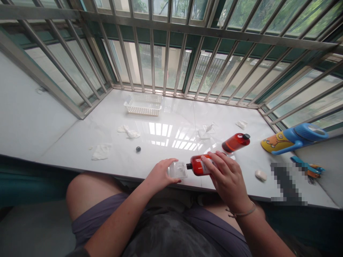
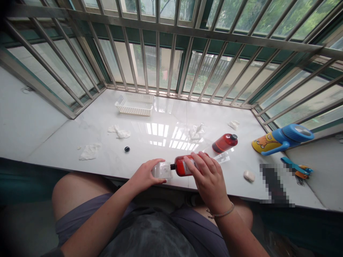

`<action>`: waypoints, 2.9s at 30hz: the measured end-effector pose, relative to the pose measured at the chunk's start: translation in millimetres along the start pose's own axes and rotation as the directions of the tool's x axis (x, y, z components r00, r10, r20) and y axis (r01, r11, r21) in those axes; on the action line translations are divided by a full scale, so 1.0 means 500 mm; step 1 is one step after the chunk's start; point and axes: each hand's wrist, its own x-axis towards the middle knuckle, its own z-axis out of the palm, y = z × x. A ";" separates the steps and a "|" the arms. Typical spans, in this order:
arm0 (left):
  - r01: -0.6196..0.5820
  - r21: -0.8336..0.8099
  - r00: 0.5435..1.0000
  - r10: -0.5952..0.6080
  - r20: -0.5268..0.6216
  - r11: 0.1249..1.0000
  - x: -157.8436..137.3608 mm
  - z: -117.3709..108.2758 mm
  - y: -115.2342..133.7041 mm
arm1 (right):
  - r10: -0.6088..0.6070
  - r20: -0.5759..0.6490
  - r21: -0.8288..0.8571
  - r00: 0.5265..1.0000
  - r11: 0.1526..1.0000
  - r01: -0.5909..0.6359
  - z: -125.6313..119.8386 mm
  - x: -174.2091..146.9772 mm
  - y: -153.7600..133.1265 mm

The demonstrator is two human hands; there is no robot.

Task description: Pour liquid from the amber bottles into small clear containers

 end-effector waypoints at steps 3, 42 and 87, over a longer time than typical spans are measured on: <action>0.001 0.000 1.000 -0.001 0.001 1.000 0.000 0.000 -0.002 | -0.004 -0.007 -0.001 1.000 1.000 0.004 -0.001 0.002 0.000; 0.007 0.003 1.000 -0.007 0.008 1.000 0.000 -0.001 -0.002 | -0.048 -0.002 -0.018 0.999 0.999 0.048 -0.009 0.009 0.007; -0.002 -0.009 1.000 0.002 0.002 1.000 -0.001 -0.001 0.000 | -0.102 0.071 -0.043 0.992 0.994 0.105 -0.025 0.028 0.007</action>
